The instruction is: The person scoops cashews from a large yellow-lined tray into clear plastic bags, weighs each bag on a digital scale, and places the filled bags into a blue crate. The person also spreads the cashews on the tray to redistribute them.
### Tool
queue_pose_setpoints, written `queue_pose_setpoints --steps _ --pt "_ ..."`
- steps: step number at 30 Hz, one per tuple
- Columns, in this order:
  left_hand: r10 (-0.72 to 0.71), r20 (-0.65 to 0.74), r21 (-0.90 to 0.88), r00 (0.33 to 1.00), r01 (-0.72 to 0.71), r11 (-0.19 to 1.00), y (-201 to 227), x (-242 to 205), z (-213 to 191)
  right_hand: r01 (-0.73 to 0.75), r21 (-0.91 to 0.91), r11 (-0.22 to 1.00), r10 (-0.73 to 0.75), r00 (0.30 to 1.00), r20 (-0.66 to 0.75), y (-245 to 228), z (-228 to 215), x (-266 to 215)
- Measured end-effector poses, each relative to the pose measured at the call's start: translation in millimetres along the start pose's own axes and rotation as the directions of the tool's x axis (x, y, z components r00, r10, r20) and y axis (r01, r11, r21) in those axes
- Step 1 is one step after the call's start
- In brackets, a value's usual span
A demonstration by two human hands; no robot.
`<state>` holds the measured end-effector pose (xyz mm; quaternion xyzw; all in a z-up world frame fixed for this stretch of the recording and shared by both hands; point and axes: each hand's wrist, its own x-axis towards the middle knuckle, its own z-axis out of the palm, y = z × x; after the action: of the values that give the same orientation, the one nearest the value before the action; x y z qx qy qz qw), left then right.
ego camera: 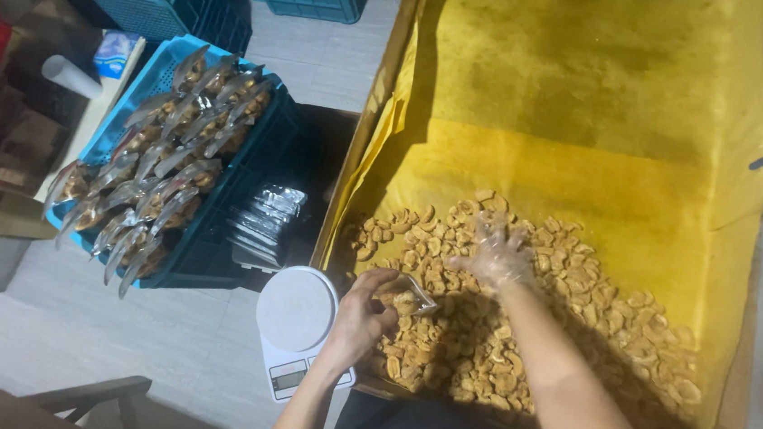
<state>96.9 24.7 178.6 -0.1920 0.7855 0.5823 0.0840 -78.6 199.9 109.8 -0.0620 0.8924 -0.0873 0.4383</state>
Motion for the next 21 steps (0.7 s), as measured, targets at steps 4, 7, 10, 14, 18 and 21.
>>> queue_pose_setpoints --steps 4,7,10,14,18,21 --pt "-0.001 -0.005 -0.035 1.0 0.001 0.999 0 8 -4 0.168 -0.337 0.927 -0.161 0.986 0.048 -3 25 -23" --pt "0.012 0.016 -0.044 1.0 -0.011 0.999 1 16 -5 0.085 -0.151 0.985 -0.075 0.995 0.069 16 28 -21" --pt "0.001 0.032 -0.045 0.999 0.0 0.999 3 19 -4 0.025 -0.065 0.998 -0.025 1.0 0.009 26 34 -11" --pt "0.063 0.017 -0.036 0.998 -0.063 0.997 4 19 -4 0.223 -0.228 0.948 -0.229 0.973 -0.001 23 55 5" --pt "0.062 0.04 -0.068 0.997 -0.059 0.996 2 20 -3 0.157 -0.121 0.98 -0.149 0.986 0.07 54 80 28" --pt "0.059 0.049 -0.075 0.997 -0.055 0.996 -1 21 1 0.273 -0.253 0.928 -0.315 0.938 -0.142 77 103 44"
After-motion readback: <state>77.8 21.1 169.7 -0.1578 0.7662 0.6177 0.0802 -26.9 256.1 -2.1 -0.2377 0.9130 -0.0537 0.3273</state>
